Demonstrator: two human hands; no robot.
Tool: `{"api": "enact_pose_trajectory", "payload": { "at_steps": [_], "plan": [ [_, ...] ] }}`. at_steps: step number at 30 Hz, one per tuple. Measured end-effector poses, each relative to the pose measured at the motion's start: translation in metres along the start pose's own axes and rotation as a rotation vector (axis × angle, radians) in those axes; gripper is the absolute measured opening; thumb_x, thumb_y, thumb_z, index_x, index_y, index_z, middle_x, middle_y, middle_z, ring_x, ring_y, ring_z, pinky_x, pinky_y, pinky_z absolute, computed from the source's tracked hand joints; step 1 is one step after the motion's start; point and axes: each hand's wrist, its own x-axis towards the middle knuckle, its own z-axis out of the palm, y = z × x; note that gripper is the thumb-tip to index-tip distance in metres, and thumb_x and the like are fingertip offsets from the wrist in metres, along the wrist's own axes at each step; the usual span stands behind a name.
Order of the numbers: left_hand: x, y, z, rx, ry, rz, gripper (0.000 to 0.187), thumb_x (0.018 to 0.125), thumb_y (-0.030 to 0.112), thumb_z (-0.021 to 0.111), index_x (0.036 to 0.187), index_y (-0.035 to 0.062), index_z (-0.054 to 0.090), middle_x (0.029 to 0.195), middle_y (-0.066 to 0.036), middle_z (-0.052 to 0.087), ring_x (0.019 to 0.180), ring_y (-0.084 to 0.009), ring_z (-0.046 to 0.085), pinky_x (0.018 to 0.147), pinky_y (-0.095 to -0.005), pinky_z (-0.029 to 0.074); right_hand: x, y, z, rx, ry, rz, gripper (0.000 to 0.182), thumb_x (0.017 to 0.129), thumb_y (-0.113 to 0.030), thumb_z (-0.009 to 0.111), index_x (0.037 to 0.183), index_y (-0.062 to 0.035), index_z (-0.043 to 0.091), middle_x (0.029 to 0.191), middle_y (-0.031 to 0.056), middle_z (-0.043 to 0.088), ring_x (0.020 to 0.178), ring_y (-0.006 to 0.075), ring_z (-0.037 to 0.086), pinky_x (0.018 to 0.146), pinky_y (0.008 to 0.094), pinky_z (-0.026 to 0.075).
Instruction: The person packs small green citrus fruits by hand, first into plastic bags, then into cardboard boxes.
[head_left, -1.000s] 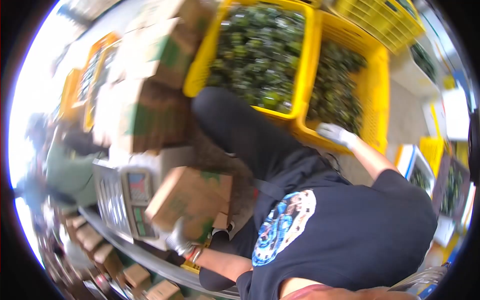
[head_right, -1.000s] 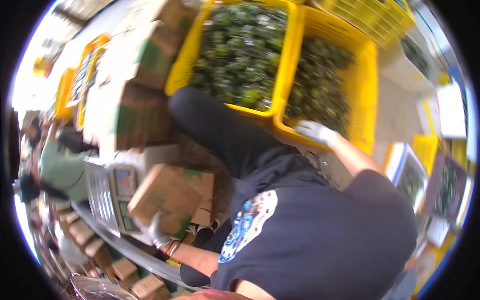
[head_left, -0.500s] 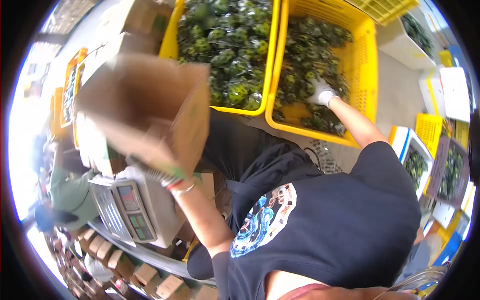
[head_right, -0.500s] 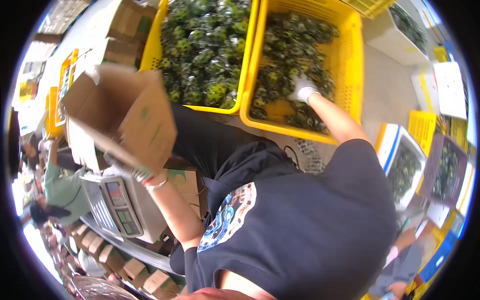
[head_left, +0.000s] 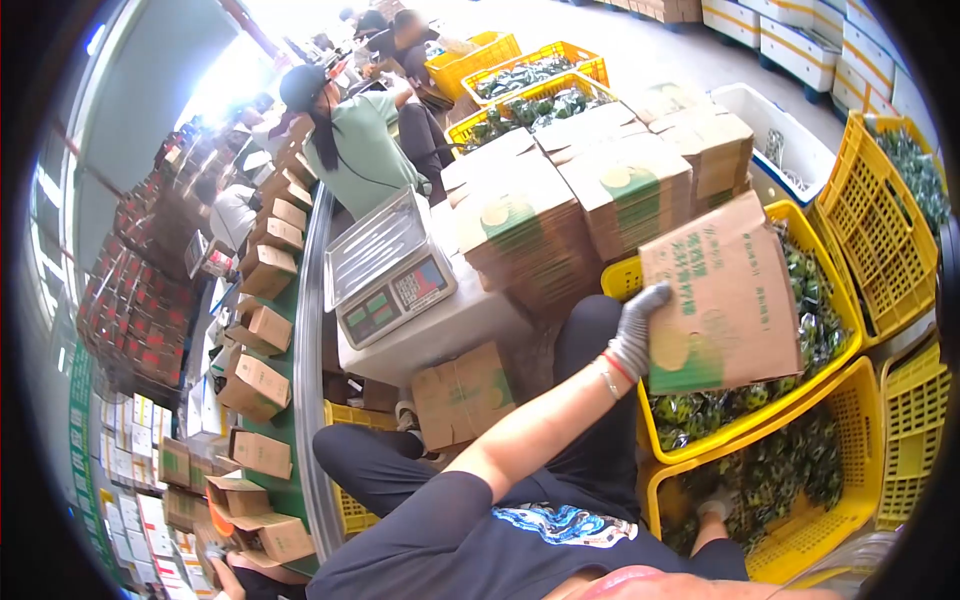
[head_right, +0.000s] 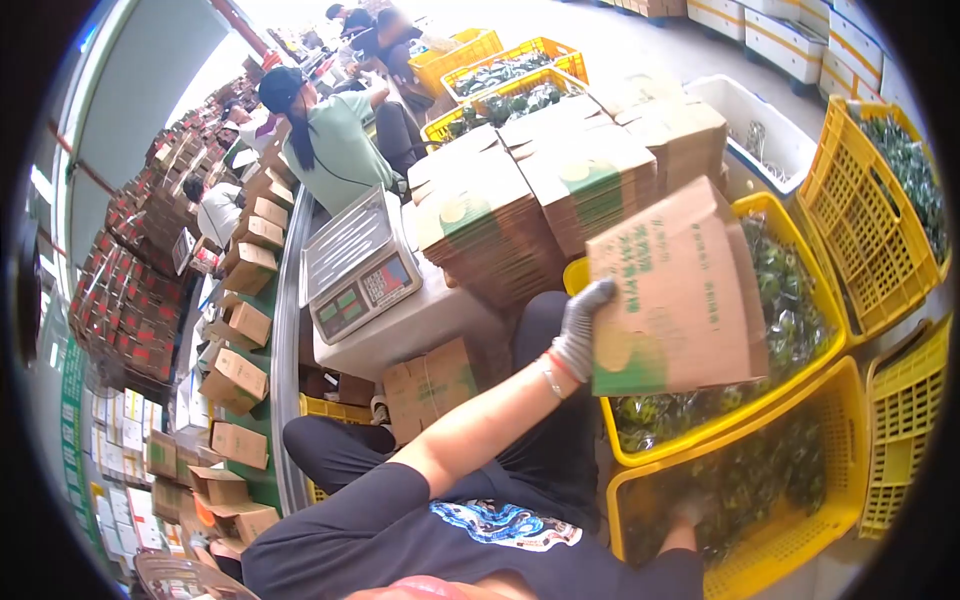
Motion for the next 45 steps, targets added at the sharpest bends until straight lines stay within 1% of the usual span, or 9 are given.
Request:
{"api": "enact_pose_trajectory", "payload": {
  "at_steps": [10,14,18,25,28,31,38,40,45],
  "plan": [
    [0.022,-0.075,-0.081,0.029,0.088,-0.219,0.052,0.074,0.027,0.066,0.117,0.0002,0.054,0.103,-0.016,0.063,0.092,-0.0298,0.061,0.088,-0.0424,0.049,-0.020,0.007,0.011,0.265,0.373,-0.015,0.087,0.075,-0.047,0.063,0.145,-0.0173,0.021,0.149,0.0120,0.023,0.134,0.0226,0.031,0.108,0.0429,0.026],
    [0.031,-0.068,-0.140,0.181,0.158,-0.299,0.050,0.078,0.046,0.058,0.107,0.0057,0.058,0.097,-0.011,0.062,0.087,-0.0281,0.060,0.081,-0.0415,0.050,-0.052,0.043,-0.015,0.889,0.708,-0.092,0.056,0.069,-0.014,0.070,0.120,-0.0006,0.052,0.089,0.0116,0.065,0.079,0.0207,0.060,0.077,0.0324,0.049],
    [0.028,-0.066,-0.123,0.293,0.076,-0.158,0.064,0.077,0.044,0.062,0.123,0.0008,0.049,0.112,-0.015,0.060,0.101,-0.0305,0.058,0.093,-0.0437,0.046,-0.178,0.035,-0.139,1.797,0.736,-0.595,0.048,0.072,-0.010,0.073,0.115,-0.0024,0.052,0.092,0.0012,0.056,0.087,0.0105,0.055,0.076,0.0248,0.046],
    [0.038,-0.074,-0.156,0.056,-0.061,-0.288,0.069,0.071,0.034,0.071,0.125,-0.0013,0.045,0.114,-0.018,0.059,0.101,-0.0316,0.059,0.090,-0.0452,0.048,-0.247,-0.026,-0.290,1.493,0.781,-1.198,0.057,0.073,-0.015,0.074,0.124,-0.0062,0.048,0.112,0.0092,0.056,0.100,0.0160,0.056,0.085,0.0297,0.047],
    [0.039,-0.075,-0.180,-0.033,-0.121,-0.266,0.066,0.077,0.035,0.066,0.127,-0.0013,0.044,0.116,-0.018,0.058,0.099,-0.0326,0.060,0.089,-0.0454,0.049,-0.253,-0.071,-0.322,1.112,0.615,-1.107,0.062,0.074,-0.017,0.073,0.128,-0.0071,0.046,0.117,0.0115,0.056,0.103,0.0179,0.056,0.088,0.0309,0.047],
    [0.034,-0.075,-0.173,0.119,-0.105,-0.151,0.064,0.079,0.042,0.061,0.126,0.0000,0.046,0.119,-0.018,0.055,0.106,-0.0305,0.056,0.094,-0.0461,0.044,-0.227,-0.074,-0.306,0.889,1.053,-1.105,0.058,0.082,-0.014,0.067,0.133,-0.0048,0.042,0.127,0.0106,0.052,0.108,0.0176,0.056,0.091,0.0319,0.048],
    [0.037,-0.068,-0.161,0.169,0.050,-0.085,0.068,0.078,0.046,0.060,0.128,0.0025,0.045,0.121,-0.017,0.053,0.108,-0.0312,0.053,0.096,-0.0466,0.042,-0.076,0.049,-0.140,0.757,0.258,0.043,0.085,0.073,-0.033,0.073,0.141,-0.0057,0.029,0.134,0.0249,0.043,0.124,0.0336,0.044,0.104,0.0383,0.037],
    [0.034,-0.069,-0.159,0.176,0.072,-0.079,0.069,0.078,0.048,0.060,0.128,0.0032,0.045,0.122,-0.017,0.052,0.109,-0.0314,0.052,0.097,-0.0467,0.041,-0.045,0.044,-0.068,0.491,-0.078,0.214,0.101,0.072,-0.032,0.074,0.147,-0.0165,0.009,0.150,0.0214,0.012,0.127,0.0359,0.040,0.106,0.0456,0.033],
    [0.029,-0.075,-0.154,0.203,0.141,-0.092,0.072,0.077,0.051,0.059,0.129,0.0050,0.044,0.124,-0.016,0.051,0.111,-0.0319,0.050,0.098,-0.0471,0.040,0.022,0.019,0.002,0.872,-0.006,0.357,0.118,0.059,-0.049,0.079,0.147,-0.0282,0.002,0.151,0.0180,-0.006,0.129,0.0393,0.032,0.093,0.0459,0.044]
  ]
}}
